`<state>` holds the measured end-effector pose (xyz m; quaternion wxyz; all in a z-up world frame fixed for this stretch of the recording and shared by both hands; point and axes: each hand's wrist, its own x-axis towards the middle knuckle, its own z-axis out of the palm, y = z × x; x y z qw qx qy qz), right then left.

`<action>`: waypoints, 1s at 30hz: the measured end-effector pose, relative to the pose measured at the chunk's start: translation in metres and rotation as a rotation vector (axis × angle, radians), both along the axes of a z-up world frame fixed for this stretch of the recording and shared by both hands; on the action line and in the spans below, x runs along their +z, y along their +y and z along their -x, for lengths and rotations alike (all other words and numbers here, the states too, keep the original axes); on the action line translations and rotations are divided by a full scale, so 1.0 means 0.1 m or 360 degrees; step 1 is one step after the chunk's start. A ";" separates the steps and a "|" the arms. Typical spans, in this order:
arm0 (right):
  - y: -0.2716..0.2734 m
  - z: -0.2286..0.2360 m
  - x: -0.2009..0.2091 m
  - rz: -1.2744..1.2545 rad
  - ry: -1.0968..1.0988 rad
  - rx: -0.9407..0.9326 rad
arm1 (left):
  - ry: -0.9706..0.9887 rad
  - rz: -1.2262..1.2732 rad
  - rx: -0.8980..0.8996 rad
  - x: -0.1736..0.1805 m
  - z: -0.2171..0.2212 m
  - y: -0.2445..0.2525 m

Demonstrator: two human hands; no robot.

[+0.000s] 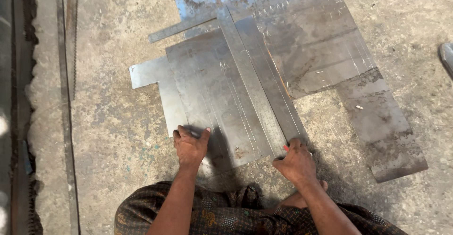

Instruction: The person sits on the floor and uses a metal square ruler and a white marking tool to draw lines on a large metal sheet. They then switch to a red marking tool to draw additional lines along the ruler's edge on the same sheet.

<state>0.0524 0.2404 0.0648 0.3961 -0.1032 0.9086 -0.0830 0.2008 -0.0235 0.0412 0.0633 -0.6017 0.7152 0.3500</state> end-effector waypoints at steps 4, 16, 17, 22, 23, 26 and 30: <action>0.01 0.13 0.09 0.0132 -0.0031 -0.0108 | -0.0084 0.0087 0.0122 -0.09 0.05 -0.19; -0.13 0.15 -0.01 0.0031 -0.0101 0.0013 | -0.0417 0.0115 -0.0218 -0.17 0.46 -0.54; -0.12 0.14 -0.05 -0.0003 -0.0112 0.0012 | -0.0373 0.0113 -0.0199 -0.16 0.49 -0.48; -0.13 0.09 -0.17 0.0013 0.0044 0.0134 | -0.0115 0.0131 -0.0105 -0.10 0.71 -0.40; -0.13 0.09 -0.19 -0.0008 0.0030 0.0138 | -0.0096 0.0122 -0.0026 -0.09 0.74 -0.40; -0.14 0.10 -0.23 -0.0044 0.0006 0.0165 | -0.0070 0.0073 0.0208 -0.10 0.81 -0.50; -0.14 0.09 -0.22 -0.0015 0.0025 0.0150 | -0.0071 0.0248 0.0283 -0.23 0.85 -0.70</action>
